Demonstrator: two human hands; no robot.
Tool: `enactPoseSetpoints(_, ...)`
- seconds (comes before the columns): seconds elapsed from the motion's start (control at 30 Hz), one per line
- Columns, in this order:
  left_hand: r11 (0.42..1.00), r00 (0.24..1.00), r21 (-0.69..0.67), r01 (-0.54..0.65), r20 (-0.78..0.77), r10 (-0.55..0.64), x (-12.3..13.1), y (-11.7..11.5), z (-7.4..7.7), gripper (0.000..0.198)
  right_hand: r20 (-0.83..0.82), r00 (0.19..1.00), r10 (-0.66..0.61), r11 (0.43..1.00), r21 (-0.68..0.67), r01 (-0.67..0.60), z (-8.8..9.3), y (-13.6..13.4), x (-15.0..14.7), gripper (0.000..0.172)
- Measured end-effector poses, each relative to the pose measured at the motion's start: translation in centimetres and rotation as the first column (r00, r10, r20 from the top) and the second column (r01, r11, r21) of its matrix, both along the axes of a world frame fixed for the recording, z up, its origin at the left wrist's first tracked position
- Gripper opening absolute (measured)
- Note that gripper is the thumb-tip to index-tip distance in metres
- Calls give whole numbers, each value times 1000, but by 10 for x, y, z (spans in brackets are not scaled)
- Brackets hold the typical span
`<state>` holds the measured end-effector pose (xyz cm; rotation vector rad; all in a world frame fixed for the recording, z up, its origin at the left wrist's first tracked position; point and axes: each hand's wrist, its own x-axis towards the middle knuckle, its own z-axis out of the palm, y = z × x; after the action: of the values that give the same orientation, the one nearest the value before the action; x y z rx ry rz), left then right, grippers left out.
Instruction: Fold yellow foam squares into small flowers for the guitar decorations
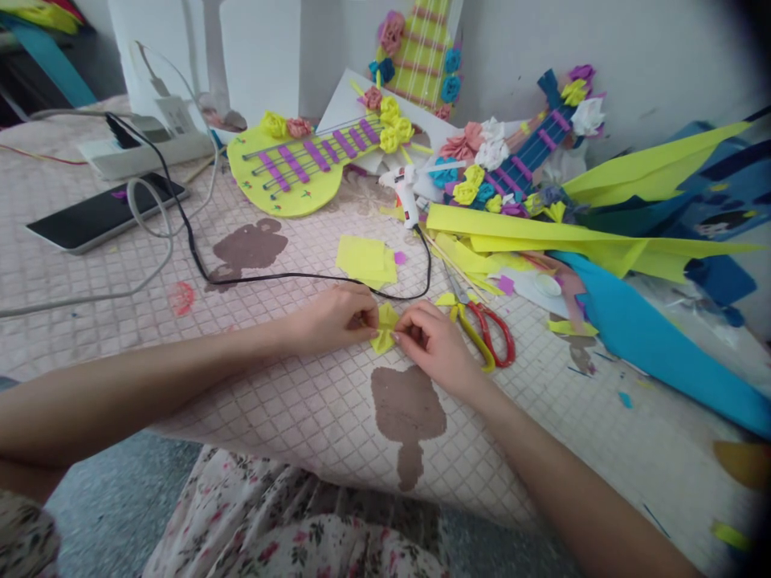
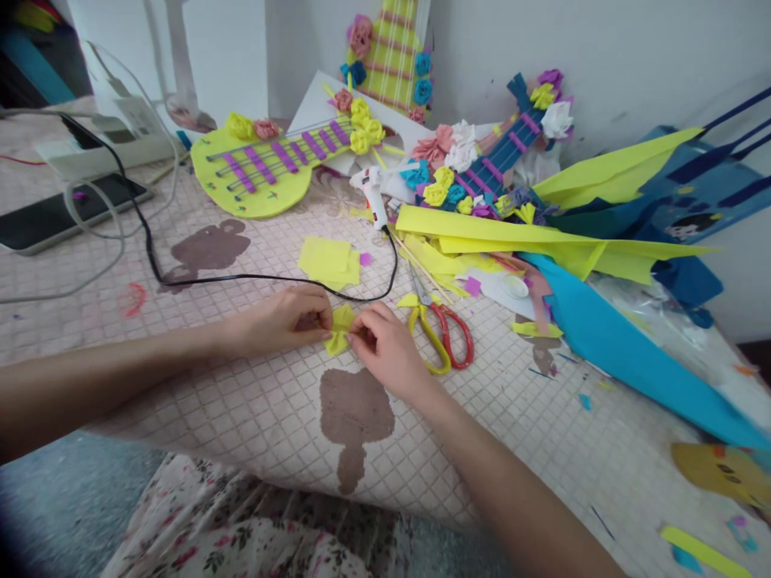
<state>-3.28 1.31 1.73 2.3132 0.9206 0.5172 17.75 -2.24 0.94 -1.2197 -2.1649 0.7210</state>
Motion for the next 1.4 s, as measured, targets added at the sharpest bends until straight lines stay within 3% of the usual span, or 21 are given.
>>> enactPoseSetpoints(0.27, 1000, 999, -2, -30, 21, 30, 2, -3, 0, 4, -16, 1000, 26, 998, -53, -27, 1, 1, 2, 8)
enactPoseSetpoints(0.47, 997, 999, 60, -46, 10, 46, 4, -4, -2, 7, 27, 999, -26, 998, 54, 24, -6, 1, -1, 12)
enactPoseSetpoints(0.7, 989, 994, 110, -95, -52, 101, 8, -6, -8, 6, 64, 997, -52, 996, 72, 47, -6, 0, -4, 14)
enactPoseSetpoints(1.4, 981, 986, 144, -127, -85, 141, 11, -8, -6, 8, 96, 991, -97, 990, 112, 86, -9, -2, -9, 15)
